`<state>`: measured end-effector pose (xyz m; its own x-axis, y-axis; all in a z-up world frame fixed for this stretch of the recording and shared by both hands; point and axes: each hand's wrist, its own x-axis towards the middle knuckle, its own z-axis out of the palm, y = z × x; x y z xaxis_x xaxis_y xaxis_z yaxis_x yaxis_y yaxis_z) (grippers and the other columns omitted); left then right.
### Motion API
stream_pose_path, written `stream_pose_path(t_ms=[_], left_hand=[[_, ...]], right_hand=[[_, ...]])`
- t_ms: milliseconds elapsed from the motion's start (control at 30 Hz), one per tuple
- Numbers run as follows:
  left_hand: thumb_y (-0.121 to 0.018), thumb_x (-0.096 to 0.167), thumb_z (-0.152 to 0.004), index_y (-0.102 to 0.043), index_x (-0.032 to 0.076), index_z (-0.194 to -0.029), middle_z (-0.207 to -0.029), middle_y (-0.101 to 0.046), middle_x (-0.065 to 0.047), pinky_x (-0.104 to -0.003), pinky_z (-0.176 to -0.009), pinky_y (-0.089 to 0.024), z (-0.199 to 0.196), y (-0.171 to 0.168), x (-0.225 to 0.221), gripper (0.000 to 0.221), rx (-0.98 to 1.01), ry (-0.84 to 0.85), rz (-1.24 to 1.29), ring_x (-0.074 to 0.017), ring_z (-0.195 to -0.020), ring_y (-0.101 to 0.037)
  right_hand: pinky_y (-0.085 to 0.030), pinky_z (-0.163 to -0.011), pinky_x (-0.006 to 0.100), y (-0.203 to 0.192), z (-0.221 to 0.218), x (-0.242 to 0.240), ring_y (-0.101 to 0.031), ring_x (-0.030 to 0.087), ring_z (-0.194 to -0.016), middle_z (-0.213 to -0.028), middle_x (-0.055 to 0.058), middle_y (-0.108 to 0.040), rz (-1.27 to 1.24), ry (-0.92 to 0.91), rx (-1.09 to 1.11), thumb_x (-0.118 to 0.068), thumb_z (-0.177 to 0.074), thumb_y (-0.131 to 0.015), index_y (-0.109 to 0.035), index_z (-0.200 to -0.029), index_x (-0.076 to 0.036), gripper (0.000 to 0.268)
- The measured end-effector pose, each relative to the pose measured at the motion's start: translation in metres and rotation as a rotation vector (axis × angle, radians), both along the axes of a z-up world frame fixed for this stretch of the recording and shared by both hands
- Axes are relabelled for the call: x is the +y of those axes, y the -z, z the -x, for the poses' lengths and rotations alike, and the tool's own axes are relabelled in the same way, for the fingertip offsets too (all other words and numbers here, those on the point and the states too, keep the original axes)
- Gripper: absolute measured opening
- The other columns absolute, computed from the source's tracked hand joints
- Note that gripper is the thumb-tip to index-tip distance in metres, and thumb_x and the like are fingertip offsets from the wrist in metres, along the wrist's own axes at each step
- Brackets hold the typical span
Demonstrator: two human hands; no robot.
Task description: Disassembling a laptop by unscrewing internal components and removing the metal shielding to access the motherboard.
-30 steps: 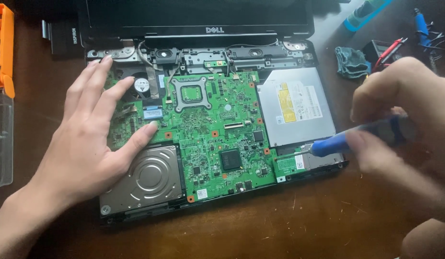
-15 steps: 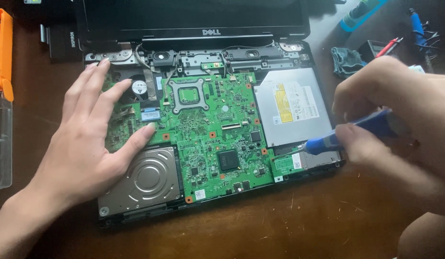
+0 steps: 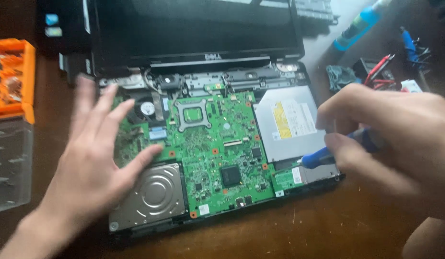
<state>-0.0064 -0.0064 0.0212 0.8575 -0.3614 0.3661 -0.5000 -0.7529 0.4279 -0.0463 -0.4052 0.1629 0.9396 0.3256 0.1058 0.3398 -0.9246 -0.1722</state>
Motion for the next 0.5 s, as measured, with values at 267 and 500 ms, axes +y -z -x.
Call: stream_pose_path(t_ms=[267,500], left_hand=[[-0.056,0.071,-0.094,-0.048,0.005,-0.147,-0.159,-0.046,-0.017,-0.052,-0.126,-0.02,0.057,0.007,-0.05,0.085,-0.222,0.281,-0.176,-0.0313,-0.15,-0.038],[-0.06,0.038,-0.107,-0.065,0.012,-0.086,-0.132,-0.069,-0.021,-0.059,-0.114,-0.041,0.063,0.01,-0.055,0.034,-0.548,0.406,-0.249,-0.0335,-0.136,-0.059]], right_hand=[[-0.049,-0.052,0.039,0.018,-0.01,0.038,-0.062,0.022,-0.046,-0.063,-0.008,-0.074,0.049,0.023,0.03,-0.033,-0.086,-0.063,-0.068,-0.094,-0.024,0.013],[-0.047,-0.047,0.036,0.019,-0.007,0.037,-0.059,0.019,-0.038,-0.062,-0.011,-0.075,0.034,0.077,0.066,-0.034,-0.087,-0.066,-0.068,-0.093,-0.026,0.011]])
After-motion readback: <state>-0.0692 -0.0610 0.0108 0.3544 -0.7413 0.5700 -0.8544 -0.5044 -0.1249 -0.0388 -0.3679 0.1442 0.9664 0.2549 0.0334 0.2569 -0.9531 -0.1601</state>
